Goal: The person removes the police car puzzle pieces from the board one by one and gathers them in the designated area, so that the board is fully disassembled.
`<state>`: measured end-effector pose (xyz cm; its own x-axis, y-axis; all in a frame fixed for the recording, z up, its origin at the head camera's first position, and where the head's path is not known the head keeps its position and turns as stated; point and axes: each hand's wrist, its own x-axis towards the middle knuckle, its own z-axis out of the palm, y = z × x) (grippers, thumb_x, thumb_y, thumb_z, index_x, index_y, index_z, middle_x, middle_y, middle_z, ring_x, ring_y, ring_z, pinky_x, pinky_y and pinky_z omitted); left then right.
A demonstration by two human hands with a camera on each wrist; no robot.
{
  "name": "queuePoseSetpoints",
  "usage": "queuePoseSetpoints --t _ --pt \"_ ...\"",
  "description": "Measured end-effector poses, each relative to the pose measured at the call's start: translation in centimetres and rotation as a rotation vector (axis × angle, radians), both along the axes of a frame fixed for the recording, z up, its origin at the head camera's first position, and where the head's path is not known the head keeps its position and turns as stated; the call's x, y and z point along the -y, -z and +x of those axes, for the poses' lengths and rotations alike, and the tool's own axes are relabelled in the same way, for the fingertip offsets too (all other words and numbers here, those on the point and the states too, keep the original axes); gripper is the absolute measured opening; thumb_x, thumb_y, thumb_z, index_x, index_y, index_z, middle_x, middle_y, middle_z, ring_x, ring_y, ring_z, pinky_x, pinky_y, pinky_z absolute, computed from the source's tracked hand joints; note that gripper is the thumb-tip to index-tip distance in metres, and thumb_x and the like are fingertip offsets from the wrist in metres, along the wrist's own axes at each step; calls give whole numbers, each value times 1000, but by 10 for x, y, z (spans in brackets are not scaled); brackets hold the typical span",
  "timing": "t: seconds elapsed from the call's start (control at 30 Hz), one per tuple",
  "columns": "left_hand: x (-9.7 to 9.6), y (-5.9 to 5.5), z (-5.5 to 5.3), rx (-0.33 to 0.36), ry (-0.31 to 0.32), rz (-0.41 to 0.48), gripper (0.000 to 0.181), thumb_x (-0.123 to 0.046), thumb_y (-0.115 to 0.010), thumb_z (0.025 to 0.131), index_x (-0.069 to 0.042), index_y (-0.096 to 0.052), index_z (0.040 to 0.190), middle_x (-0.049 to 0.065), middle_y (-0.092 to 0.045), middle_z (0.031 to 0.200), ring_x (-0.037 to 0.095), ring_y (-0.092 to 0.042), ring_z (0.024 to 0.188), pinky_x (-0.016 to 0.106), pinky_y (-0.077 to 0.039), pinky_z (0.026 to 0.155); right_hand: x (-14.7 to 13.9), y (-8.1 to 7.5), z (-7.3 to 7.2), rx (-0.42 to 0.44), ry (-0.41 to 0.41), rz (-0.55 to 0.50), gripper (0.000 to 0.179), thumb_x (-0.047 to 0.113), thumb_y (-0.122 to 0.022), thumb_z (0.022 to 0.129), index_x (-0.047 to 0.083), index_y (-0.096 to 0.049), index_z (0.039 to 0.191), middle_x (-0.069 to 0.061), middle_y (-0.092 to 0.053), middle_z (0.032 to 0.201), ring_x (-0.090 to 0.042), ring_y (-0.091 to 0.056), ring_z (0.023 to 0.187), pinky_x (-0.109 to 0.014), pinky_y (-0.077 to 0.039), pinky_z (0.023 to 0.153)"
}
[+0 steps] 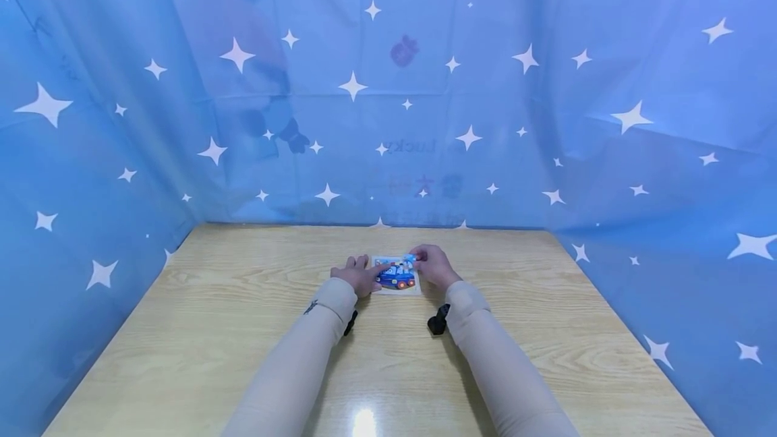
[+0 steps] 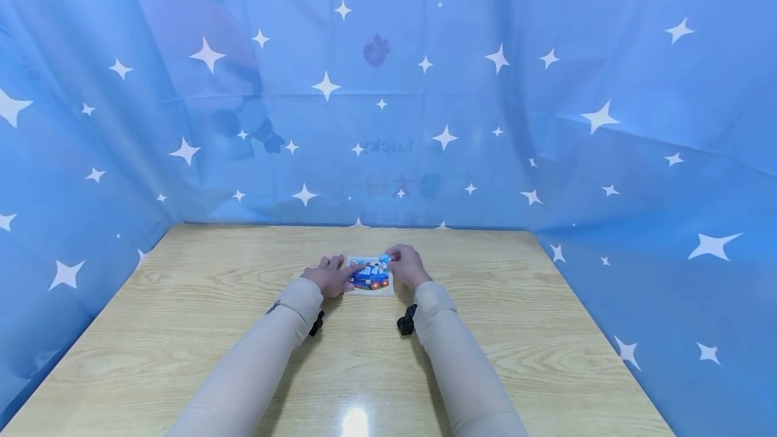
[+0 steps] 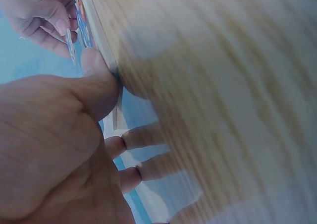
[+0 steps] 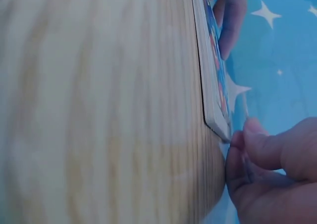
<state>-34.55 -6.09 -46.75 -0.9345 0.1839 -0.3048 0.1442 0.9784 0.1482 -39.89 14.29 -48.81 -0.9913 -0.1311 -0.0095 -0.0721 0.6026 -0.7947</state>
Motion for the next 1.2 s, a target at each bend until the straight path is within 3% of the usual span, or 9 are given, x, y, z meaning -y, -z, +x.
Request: queuePoseSetpoints --t 0.17,0.33,0.6,0.87,1.2 --pt "1 6 -2 -7 -3 16 59 -46 -49 105 -53 -24 158 4 -23 167 32 -24 150 66 -36 106 -4 2 1 15 20 -67 24 -4 -61 98 2 -70 120 -12 -63 109 -26 -59 100 -38 -50 82" --pt "4 -5 7 4 0 39 58 -46 -49 105 -51 -26 158 4 -21 168 32 -23 151 64 -35 107 -10 0 1 37 38 -115 27 -4 -61 99 3 -69 123 -12 -62 108 -25 -57 100 -35 -49 81" --pt "4 -11 12 -29 20 52 58 -45 -48 106 -48 -26 159 6 -22 167 33 -24 150 65 -36 106 -26 -3 0 9 36 -73 28 -4 -59 100 2 -68 126 -12 -62 111 -25 -57 102 -36 -49 84" --pt "5 -5 9 -31 18 50 59 -45 -49 106 -49 -25 159 6 -22 167 33 -22 151 66 -34 107 -42 -3 0 6 31 -32 31 -3 -59 100 1 -66 129 -13 -63 114 -27 -58 105 -39 -51 87" --pt "4 -5 6 -7 5 74 59 -45 -49 105 -49 -25 159 6 -19 168 33 -22 151 67 -32 108 -69 -2 -2 10 8 -19 31 -1 -58 101 0 -64 132 -16 -62 119 -29 -58 109 -40 -51 88"
